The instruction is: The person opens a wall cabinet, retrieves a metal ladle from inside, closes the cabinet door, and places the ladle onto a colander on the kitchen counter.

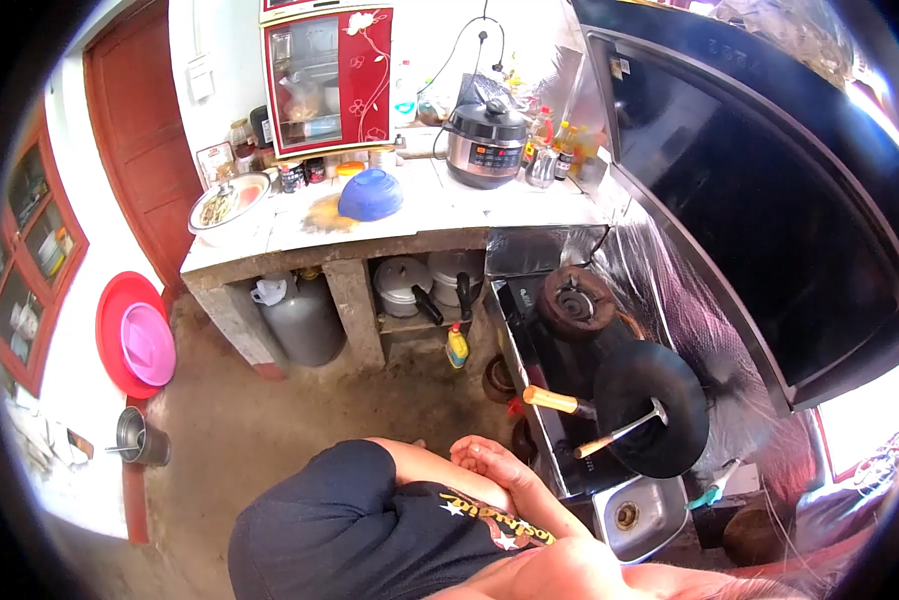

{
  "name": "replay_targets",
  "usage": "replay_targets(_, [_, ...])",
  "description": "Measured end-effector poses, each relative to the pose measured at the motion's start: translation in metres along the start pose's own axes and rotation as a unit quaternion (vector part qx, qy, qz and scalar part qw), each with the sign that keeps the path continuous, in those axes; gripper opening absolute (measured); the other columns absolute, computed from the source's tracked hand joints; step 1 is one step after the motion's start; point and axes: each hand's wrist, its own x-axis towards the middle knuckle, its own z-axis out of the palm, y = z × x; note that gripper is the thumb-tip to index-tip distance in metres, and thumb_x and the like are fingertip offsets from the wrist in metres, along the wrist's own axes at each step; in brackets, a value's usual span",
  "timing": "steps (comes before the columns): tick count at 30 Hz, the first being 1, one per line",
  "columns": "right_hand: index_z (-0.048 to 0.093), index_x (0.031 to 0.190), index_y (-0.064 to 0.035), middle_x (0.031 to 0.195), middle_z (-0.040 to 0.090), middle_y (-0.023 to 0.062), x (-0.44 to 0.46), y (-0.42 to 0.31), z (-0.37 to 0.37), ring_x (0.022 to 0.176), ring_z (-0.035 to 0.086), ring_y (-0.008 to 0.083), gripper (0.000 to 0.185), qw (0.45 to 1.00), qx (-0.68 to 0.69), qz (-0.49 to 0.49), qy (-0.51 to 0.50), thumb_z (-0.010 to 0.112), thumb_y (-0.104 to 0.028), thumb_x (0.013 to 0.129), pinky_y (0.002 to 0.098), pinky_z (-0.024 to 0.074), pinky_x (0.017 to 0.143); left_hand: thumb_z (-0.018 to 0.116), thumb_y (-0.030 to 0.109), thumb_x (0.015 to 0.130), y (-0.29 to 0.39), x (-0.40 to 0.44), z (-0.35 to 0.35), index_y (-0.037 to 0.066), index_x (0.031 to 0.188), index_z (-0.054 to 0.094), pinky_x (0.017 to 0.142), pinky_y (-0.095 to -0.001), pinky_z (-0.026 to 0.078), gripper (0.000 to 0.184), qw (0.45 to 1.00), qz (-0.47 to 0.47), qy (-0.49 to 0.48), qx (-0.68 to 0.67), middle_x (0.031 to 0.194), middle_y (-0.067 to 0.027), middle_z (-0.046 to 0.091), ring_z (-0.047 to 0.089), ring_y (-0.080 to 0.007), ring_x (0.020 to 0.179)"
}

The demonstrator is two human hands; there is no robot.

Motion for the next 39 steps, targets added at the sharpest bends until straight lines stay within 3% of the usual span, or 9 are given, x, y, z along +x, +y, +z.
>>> replay_targets(3, [0.054, 0.103, -0.0015, 0.088, 0.060, 0.0086, 0.004, 0.004, -0.010, 0.076, 0.059, 0.0139, 0.037, 1.000, -0.005, 0.024, -0.015, 0.060, -0.032, 0.082, 0.0247, 0.0488, 0.071, 0.049, 0.037, 0.083, 0.001, -0.003, 0.004, 0.010, 0.117, 0.048, 0.090, -0.0388, 0.034, 0.043, 1.000, -0.007, -0.002, -0.006, 0.114, -0.0111, 0.053, 0.046, -0.0229, 0.108])
replay_targets(13, [0.054, 0.104, -0.0020, 0.091, 0.060, 0.0092, 0.004, 0.009, -0.016, 0.078, 0.059, 0.0161, 0.036, 1.000, -0.017, 0.003, -0.015, 0.058, -0.032, 0.084, 0.0264, 0.0484, 0.072, 0.048, 0.038, 0.084, 0.012, -0.006, 0.006, 0.010, 0.118, 0.048, 0.091, -0.0386, 0.033, 0.044, 1.000, -0.022, 0.003, -0.009, 0.115, -0.0111, 0.052, 0.045, -0.0227, 0.109])
replay_targets(19, [0.053, 0.104, -0.0023, 0.090, 0.060, 0.0092, 0.000, 0.005, -0.024, 0.077, 0.059, 0.0164, 0.035, 0.997, 0.060, -0.010, -0.046, 0.057, -0.032, 0.085, 0.0270, 0.0484, 0.071, 0.048, 0.039, 0.085, 0.019, -0.006, 0.003, 0.010, 0.119, 0.048, 0.091, -0.0385, 0.033, 0.045, 1.000, -0.028, 0.001, 0.000, 0.116, -0.0110, 0.052, 0.045, -0.0226, 0.110])
replay_targets(22, [0.054, 0.104, -0.0029, 0.089, 0.059, 0.0092, -0.004, 0.008, -0.011, 0.074, 0.058, 0.0159, 0.035, 1.000, -0.005, -0.031, 0.000, 0.055, -0.033, 0.085, 0.0262, 0.0481, 0.067, 0.048, 0.039, 0.085, 0.021, -0.005, 0.005, 0.010, 0.119, 0.047, 0.091, -0.0384, 0.033, 0.045, 0.999, -0.032, -0.006, 0.004, 0.116, -0.0110, 0.052, 0.045, -0.0225, 0.110])
replay_targets(25, [0.054, 0.104, -0.0032, 0.090, 0.059, 0.0097, 0.000, 0.009, -0.025, 0.073, 0.058, 0.0161, 0.034, 0.999, 0.011, -0.029, -0.042, 0.055, -0.032, 0.086, 0.0268, 0.0483, 0.067, 0.047, 0.039, 0.085, 0.022, -0.004, 0.004, 0.011, 0.120, 0.047, 0.092, -0.0384, 0.033, 0.045, 0.999, -0.038, -0.010, 0.007, 0.117, -0.0109, 0.052, 0.044, -0.0224, 0.110])
replay_targets(27, [0.053, 0.104, -0.0032, 0.090, 0.060, 0.0099, -0.001, 0.010, -0.037, 0.076, 0.059, 0.0164, 0.034, 0.992, 0.116, -0.036, -0.041, 0.056, -0.031, 0.085, 0.0278, 0.0488, 0.069, 0.047, 0.040, 0.085, 0.025, -0.005, 0.003, 0.011, 0.120, 0.047, 0.092, -0.0383, 0.032, 0.045, 0.999, -0.041, -0.010, 0.011, 0.117, -0.0109, 0.052, 0.044, -0.0224, 0.111])
replay_targets(30, [0.054, 0.104, -0.0032, 0.090, 0.060, 0.0096, -0.003, 0.008, -0.016, 0.077, 0.059, 0.0163, 0.034, 1.000, -0.014, -0.011, 0.001, 0.058, -0.030, 0.084, 0.0280, 0.0489, 0.070, 0.047, 0.040, 0.085, 0.029, -0.006, 0.002, 0.011, 0.120, 0.047, 0.092, -0.0383, 0.032, 0.046, 0.999, -0.046, -0.008, 0.012, 0.117, -0.0109, 0.052, 0.044, -0.0223, 0.111])
replay_targets(37, [0.054, 0.105, -0.0020, 0.091, 0.060, 0.0113, -0.003, 0.002, -0.026, 0.070, 0.058, 0.0148, 0.034, 0.997, 0.058, -0.027, -0.038, 0.058, -0.029, 0.084, 0.0249, 0.0475, 0.062, 0.047, 0.041, 0.086, 0.029, -0.015, 0.001, 0.011, 0.121, 0.047, 0.093, -0.0381, 0.032, 0.046, 0.997, -0.070, -0.018, 0.023, 0.118, -0.0108, 0.051, 0.044, -0.0221, 0.112])
replay_targets(39, [0.053, 0.103, -0.0022, 0.089, 0.059, 0.0104, -0.002, -0.008, -0.026, 0.067, 0.057, 0.0141, 0.032, 0.999, -0.003, -0.027, -0.020, 0.058, -0.027, 0.084, 0.0246, 0.0467, 0.060, 0.047, 0.041, 0.086, 0.025, -0.021, -0.002, 0.011, 0.121, 0.046, 0.093, -0.0381, 0.032, 0.046, 0.995, -0.085, -0.029, 0.041, 0.118, -0.0108, 0.051, 0.044, -0.0221, 0.112])
